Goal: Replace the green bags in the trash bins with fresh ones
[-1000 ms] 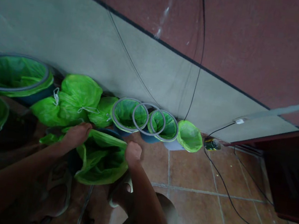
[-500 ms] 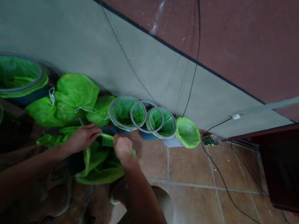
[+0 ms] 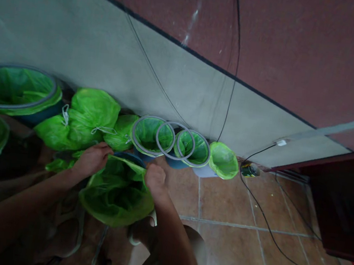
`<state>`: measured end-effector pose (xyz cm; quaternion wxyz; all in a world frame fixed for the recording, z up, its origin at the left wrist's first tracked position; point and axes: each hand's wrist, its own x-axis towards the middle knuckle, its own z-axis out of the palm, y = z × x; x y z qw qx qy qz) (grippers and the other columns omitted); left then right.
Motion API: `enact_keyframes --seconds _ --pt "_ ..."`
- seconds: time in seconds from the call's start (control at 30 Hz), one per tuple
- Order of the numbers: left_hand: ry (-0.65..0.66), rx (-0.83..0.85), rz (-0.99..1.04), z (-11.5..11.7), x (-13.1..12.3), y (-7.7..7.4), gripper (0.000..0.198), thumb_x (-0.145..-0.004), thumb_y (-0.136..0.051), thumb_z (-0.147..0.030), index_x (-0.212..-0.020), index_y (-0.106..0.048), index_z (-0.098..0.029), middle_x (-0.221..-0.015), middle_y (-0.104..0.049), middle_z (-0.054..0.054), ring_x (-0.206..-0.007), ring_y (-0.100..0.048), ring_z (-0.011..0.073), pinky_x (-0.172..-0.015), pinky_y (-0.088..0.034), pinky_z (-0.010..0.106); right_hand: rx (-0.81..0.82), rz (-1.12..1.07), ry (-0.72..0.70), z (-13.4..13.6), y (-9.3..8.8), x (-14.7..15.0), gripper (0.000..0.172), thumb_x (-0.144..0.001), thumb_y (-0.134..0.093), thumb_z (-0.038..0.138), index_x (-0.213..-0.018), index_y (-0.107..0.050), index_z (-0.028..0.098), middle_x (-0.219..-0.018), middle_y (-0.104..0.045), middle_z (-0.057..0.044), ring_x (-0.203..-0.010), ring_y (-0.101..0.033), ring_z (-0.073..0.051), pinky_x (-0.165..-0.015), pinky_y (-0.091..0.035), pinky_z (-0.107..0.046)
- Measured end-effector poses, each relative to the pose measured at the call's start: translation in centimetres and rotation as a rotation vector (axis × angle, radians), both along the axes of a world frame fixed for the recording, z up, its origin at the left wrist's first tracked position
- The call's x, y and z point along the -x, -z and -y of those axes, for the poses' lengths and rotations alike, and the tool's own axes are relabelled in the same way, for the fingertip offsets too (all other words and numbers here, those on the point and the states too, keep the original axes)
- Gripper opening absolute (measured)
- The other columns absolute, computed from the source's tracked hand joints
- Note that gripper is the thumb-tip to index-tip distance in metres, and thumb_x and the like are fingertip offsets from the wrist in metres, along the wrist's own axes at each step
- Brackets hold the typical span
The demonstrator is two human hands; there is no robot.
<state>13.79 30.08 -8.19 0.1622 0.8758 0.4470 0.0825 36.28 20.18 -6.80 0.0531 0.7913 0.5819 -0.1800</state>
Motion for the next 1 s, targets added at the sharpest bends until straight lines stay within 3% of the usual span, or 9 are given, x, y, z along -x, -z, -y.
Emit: enact_keyframes --seconds 0.07,0.17,0.23,0.4,0.57,0.67,0.77,0.83,1.0 --pt "-0.010 0.006 0.014 0.1 -0.2 0.0 0.030 -0.089 -0.041 -0.013 -0.095 -0.071 -0.017 -0.100 -0.068 0.010 -0.095 -0.066 0.0209 -0.094 -0.050 0.033 0.001 -0.008 -0.012 0.2 -0.2 0.6 0.028 -0.089 -0.055 0.016 -0.111 -0.071 0.013 -0.111 -0.072 -0.016 -0.104 -0.067 -0.026 -0.089 -0.051 -0.034" --pt "0.018 0.012 0.067 0.9 -1.1 -0.2 0.029 -0.091 -0.042 -0.018 -0.097 -0.070 -0.019 -0.098 -0.067 0.008 -0.090 -0.066 0.0204 -0.089 -0.052 0.033 -0.123 -0.071 -0.123 0.2 -0.8 2.2 0.052 -0.087 -0.063 0.029 -0.137 -0.055 0.017 -0.133 -0.062 -0.014 -0.123 -0.057 -0.026 -0.103 -0.045 -0.038" --pt "0.063 0.002 0.110 1.7 -1.9 -0.5 0.028 -0.092 -0.042 -0.018 -0.100 -0.069 -0.019 -0.096 -0.067 0.008 -0.089 -0.065 0.0201 -0.086 -0.052 0.032 -0.170 -0.098 -0.197 0.1 -1.2 3.3 0.061 -0.087 -0.064 0.036 -0.143 -0.048 0.018 -0.138 -0.058 -0.013 -0.128 -0.051 -0.027 -0.107 -0.040 -0.040" --pt "0.195 -0.072 0.181 3.0 -3.3 -0.8 0.023 -0.091 -0.046 -0.014 -0.095 -0.068 -0.018 -0.093 -0.064 0.008 -0.088 -0.061 0.0202 -0.085 -0.050 0.034 -0.194 -0.093 -0.194 -0.6 -1.7 4.5 0.055 -0.094 -0.052 0.027 -0.147 -0.042 0.018 -0.133 -0.061 -0.014 -0.124 -0.054 -0.025 -0.107 -0.039 -0.039" --pt "0.257 -0.085 0.201 3.0 -3.3 -0.6 0.023 -0.088 -0.047 -0.010 -0.090 -0.069 -0.017 -0.094 -0.063 0.008 -0.089 -0.060 0.0201 -0.087 -0.050 0.035 -0.232 -0.161 -0.184 -0.7 -2.1 4.1 0.066 -0.092 -0.050 0.023 -0.155 -0.029 0.019 -0.139 -0.056 -0.011 -0.111 -0.063 -0.021 -0.096 -0.046 -0.030" --pt "0.309 -0.068 0.194 3.0 -3.2 -0.7 0.022 -0.088 -0.048 -0.010 -0.088 -0.069 -0.017 -0.096 -0.063 0.008 -0.092 -0.059 0.0211 -0.088 -0.050 0.036 -0.194 -0.146 -0.214 -0.5 -2.6 4.1 0.056 -0.093 -0.050 0.025 -0.148 -0.041 0.025 -0.141 -0.054 -0.008 -0.099 -0.067 -0.018 -0.086 -0.050 -0.027" --pt "0.326 -0.042 0.216 3.2 -3.1 -0.9 0.024 -0.089 -0.047 -0.011 -0.090 -0.070 -0.018 -0.097 -0.063 0.008 -0.094 -0.059 0.0213 -0.090 -0.050 0.037 -0.142 -0.083 -0.208 -0.6 -3.0 4.2 0.030 -0.097 -0.045 0.028 -0.119 -0.065 0.024 -0.129 -0.062 -0.006 -0.096 -0.068 -0.018 -0.082 -0.049 -0.027" --pt "0.301 -0.035 0.240 3.5 -3.2 -1.1 0.026 -0.089 -0.046 -0.010 -0.094 -0.070 -0.019 -0.100 -0.064 0.008 -0.096 -0.060 0.0207 -0.092 -0.049 0.037 -0.118 -0.045 -0.168 -0.7 -3.1 4.2 0.029 -0.100 -0.041 0.032 -0.105 -0.069 0.023 -0.117 -0.068 -0.006 -0.095 -0.068 -0.019 -0.080 -0.049 -0.027" --pt "0.208 -0.062 0.179 4.0 -3.5 -1.5 0.024 -0.090 -0.050 -0.015 -0.107 -0.067 -0.020 -0.102 -0.067 0.008 -0.097 -0.063 0.0215 -0.092 -0.050 0.036 -0.096 -0.017 -0.110 -0.9 -3.2 4.1 0.030 -0.100 -0.041 0.034 -0.105 -0.069 0.027 -0.106 -0.074 -0.005 -0.095 -0.068 -0.020 -0.079 -0.048 -0.028"
